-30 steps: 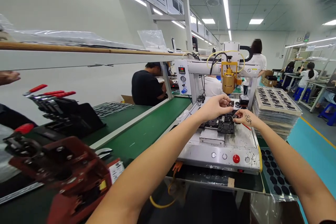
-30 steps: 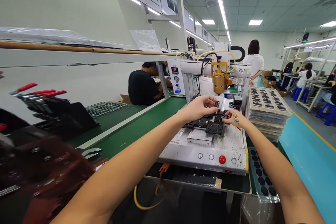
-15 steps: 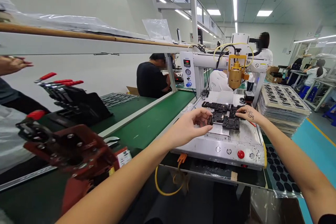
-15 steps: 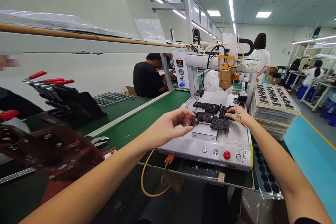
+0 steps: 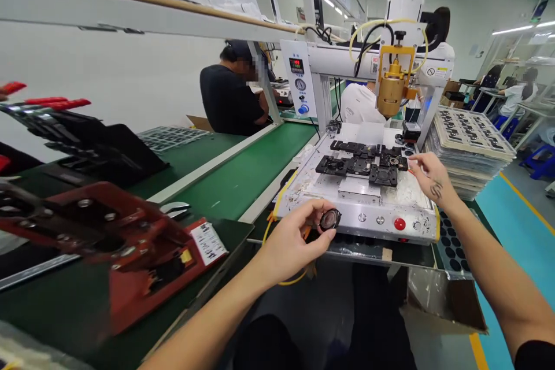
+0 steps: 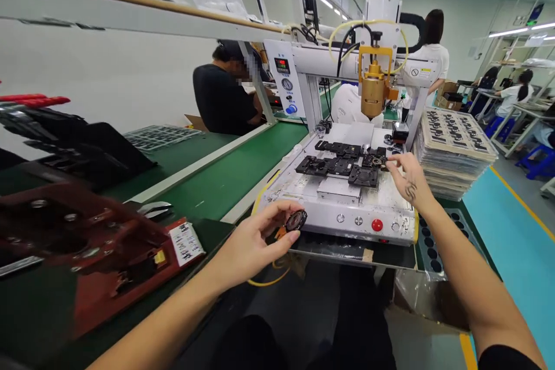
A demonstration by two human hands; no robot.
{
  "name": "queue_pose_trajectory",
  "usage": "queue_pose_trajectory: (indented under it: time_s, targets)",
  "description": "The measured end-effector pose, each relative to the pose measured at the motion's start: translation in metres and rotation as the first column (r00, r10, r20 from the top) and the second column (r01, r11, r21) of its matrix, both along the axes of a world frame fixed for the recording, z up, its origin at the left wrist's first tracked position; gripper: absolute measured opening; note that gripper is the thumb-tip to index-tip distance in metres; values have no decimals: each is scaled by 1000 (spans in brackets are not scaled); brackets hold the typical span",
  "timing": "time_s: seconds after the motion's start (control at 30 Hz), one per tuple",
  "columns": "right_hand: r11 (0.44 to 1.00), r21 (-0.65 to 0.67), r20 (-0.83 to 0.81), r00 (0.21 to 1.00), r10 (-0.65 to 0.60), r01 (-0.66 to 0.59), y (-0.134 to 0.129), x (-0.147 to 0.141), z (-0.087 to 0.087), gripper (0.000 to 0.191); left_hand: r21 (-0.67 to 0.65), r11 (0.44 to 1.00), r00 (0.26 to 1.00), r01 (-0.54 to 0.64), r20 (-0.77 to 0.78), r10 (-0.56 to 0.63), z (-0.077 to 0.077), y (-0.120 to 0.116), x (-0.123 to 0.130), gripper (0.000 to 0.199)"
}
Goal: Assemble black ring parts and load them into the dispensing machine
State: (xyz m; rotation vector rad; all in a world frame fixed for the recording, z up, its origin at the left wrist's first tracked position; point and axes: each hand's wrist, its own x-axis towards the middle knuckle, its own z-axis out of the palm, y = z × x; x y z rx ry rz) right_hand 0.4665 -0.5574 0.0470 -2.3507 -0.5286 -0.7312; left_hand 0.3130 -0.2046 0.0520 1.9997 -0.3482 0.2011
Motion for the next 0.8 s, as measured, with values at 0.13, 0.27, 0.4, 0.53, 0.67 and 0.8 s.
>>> queue_pose_trajectory:
  time_s: [0.13, 0.27, 0.4, 0.53, 0.67, 0.8]
  targets:
    - [996, 25, 93, 992, -89, 87, -24, -83, -38, 22, 72, 997, 1000, 19, 5, -20, -56, -5, -7, 32]
    - [980, 9, 127, 972, -200, 200, -31, -118, -76, 35, 169, 963, 978, 208, -20, -208, -115, -22, 1, 32]
    - [965, 61, 169, 950, -261, 254, -15, -129, -86, 32, 231, 920, 948, 315, -39, -315, -153, -38, 22, 40]
    - [993, 97, -27, 998, -60, 62, 18, -156, -104, 13, 246, 898, 931, 365, -73, -358, -167, -37, 21, 39]
    - [960, 73, -263, 924, 279, -269, 50, -172, -142, 20, 284, 871, 914, 400, -61, -400, -172, -31, -2, 37]
    - [955, 50, -256, 920, 295, -292, 66, -158, -168, 26, 330, 879, 932, 344, -9, -362, -174, -35, -13, 38]
